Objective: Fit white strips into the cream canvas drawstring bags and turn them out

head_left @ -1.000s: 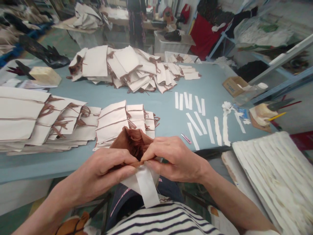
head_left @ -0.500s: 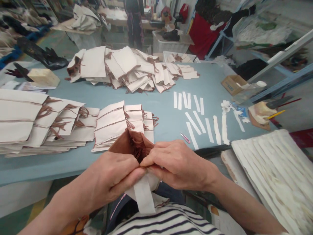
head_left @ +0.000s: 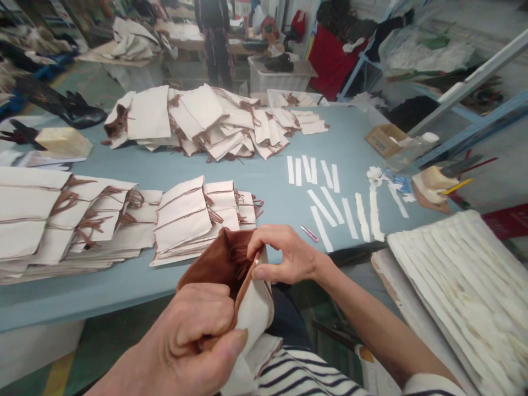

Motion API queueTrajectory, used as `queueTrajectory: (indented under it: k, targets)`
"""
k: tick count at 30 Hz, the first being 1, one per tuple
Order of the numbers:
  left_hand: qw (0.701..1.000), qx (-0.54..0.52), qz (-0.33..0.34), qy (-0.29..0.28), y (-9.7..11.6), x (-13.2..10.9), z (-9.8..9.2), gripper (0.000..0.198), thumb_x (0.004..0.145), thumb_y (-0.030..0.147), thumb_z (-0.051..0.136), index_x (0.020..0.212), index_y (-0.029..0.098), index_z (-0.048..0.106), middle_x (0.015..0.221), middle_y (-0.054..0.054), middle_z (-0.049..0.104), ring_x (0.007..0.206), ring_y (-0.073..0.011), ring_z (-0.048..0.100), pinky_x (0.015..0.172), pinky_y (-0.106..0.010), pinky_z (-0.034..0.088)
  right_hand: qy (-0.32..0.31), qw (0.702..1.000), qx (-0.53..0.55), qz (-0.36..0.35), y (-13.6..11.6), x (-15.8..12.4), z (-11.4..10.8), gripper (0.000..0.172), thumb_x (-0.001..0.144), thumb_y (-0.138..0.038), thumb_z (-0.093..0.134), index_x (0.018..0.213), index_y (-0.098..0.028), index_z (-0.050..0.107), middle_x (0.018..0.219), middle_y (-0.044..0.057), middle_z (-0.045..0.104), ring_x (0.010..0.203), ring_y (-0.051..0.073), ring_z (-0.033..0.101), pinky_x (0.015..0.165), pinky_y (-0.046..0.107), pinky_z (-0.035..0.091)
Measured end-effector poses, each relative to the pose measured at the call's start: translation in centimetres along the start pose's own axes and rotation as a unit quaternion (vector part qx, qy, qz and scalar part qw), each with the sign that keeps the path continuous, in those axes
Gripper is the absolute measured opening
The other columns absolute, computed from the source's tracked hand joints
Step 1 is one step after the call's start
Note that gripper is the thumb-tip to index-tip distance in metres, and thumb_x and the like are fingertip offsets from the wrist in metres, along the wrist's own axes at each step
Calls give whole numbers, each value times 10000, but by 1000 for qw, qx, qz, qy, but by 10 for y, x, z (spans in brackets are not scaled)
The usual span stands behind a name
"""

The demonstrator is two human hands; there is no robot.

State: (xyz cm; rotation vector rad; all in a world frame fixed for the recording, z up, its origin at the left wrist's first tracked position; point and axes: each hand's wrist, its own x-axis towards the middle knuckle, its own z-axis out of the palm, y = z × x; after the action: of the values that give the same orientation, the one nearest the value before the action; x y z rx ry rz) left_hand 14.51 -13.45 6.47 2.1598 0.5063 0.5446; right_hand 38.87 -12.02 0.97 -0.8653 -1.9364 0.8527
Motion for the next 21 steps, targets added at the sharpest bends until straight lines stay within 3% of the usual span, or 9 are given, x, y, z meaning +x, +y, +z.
queueTrajectory:
  k: [5,10,14,18,21]
  targets:
    - [992,90,70,49,-18,0,-18,381,976,40,494,696,215,305,568,70,367,509,-102,401,532,-294,254,0,999,30,43,11,-4,-10,264,922,-407,787,840,-169,709,781,8,710,695,126,600,684,238,454]
    - [968,221,81,82,-46,-3,-59,374,1040,163,556,685,218,453,586,55,413,514,-118,400,534,-309,251,-2,997,60,47,-19,14,-30,236,950,-327,782,805,-154,714,723,-2,684,640,103,559,601,213,405]
    - [964,240,60,96,-55,8,-96,447,1085,378,572,674,205,549,592,32,482,548,-126,447,566,-287,312,1,996,91,16,-40,42,-36,279,956,-371,785,798,-153,715,718,-1,695,619,98,540,559,208,382]
    - [976,194,75,70,-55,24,-119,515,960,714,605,966,220,747,878,-39,762,795,-195,681,722,-268,480,9,997,63,-31,-48,63,-30,278,959,-354,790,788,-151,708,734,4,712,638,97,562,597,210,405]
    - [981,172,89,33,-44,33,-118,425,995,637,624,1132,252,743,1039,-27,804,940,-191,722,846,-238,493,-8,997,42,-58,-49,69,-23,262,974,-334,775,802,-149,704,741,1,712,635,93,566,630,213,420]
